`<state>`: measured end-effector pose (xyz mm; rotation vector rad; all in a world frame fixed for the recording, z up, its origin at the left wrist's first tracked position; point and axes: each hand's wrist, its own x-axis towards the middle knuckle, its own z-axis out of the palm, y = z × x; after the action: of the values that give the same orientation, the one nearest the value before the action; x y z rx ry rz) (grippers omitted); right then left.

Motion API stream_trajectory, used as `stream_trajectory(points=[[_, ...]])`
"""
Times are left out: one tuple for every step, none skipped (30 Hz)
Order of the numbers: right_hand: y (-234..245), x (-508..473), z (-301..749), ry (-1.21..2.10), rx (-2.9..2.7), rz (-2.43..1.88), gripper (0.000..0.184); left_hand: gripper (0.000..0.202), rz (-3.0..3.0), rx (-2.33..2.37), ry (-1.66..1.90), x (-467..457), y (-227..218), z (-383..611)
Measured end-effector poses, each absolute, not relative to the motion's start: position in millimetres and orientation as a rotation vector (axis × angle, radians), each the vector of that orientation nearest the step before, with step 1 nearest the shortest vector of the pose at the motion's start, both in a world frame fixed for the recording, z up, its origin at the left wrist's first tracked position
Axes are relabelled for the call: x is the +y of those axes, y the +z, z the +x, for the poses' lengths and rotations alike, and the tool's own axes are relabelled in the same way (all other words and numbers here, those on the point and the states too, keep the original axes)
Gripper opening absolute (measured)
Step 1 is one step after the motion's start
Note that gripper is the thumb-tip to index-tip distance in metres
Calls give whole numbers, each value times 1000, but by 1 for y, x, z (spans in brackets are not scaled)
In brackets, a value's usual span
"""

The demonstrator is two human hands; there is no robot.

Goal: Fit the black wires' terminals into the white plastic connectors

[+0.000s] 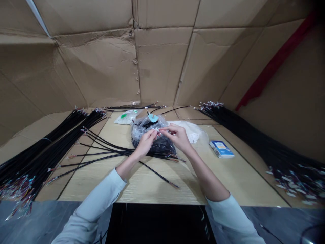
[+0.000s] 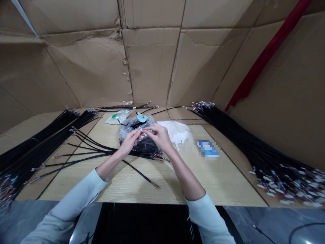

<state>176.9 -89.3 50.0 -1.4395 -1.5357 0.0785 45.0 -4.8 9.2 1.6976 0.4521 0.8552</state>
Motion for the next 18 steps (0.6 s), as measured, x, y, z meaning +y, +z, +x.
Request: stream_trajectory(points=[[50,-89,176,67,-1526,-1446,23,39,1661,423,836,-5,9,45],[49,-89,176,54,-1517,-1452,23,39,1642,400,827,-5,10,45],[50,-89,175,42,-1511,-1458,23,38,1644,387,829,-5,11,44],[50,-90,175,33,-1509,-1466,24,37,1663,390,841,-6,12,44],[51,-90,175,35,-1512,-1474,26,36,1690,400,855,-7,12,43],[52,-91,176,51,-1523,-1482,28,36,1717,420,868,-8,13,43],[52,-91,176,81,-1536,-1488,28,36,1740,446,881,-9,14,43],[52,-91,177,123,-1547,-1488,28,37,1758,472,893,-10,14,43],[51,-91,178,171,-1551,-1481,26,37,1767,493,908,-11,15,43],[50,-91,179,218,-1542,-1468,25,37,1768,504,921,-11,15,43],[49,-90,179,261,-1520,-1451,25,37,1763,504,931,-12,15,43],[48,-89,179,294,-1488,-1435,25,36,1754,497,936,-12,15,43],[47,-88,179,320,-1449,-1424,25,36,1746,487,937,-12,15,43],[46,-87,178,338,-1412,-1418,26,35,1743,477,938,-12,15,43],[45,-87,177,355,-1380,-1419,27,35,1750,471,939,-12,15,43],[45,-86,177,376,-1357,-1425,28,34,1766,468,940,-12,15,43],[45,-86,176,404,-1345,-1431,30,34,1789,468,943,-13,15,42],[45,-85,175,437,-1339,-1429,32,34,1813,470,947,-13,15,42]])
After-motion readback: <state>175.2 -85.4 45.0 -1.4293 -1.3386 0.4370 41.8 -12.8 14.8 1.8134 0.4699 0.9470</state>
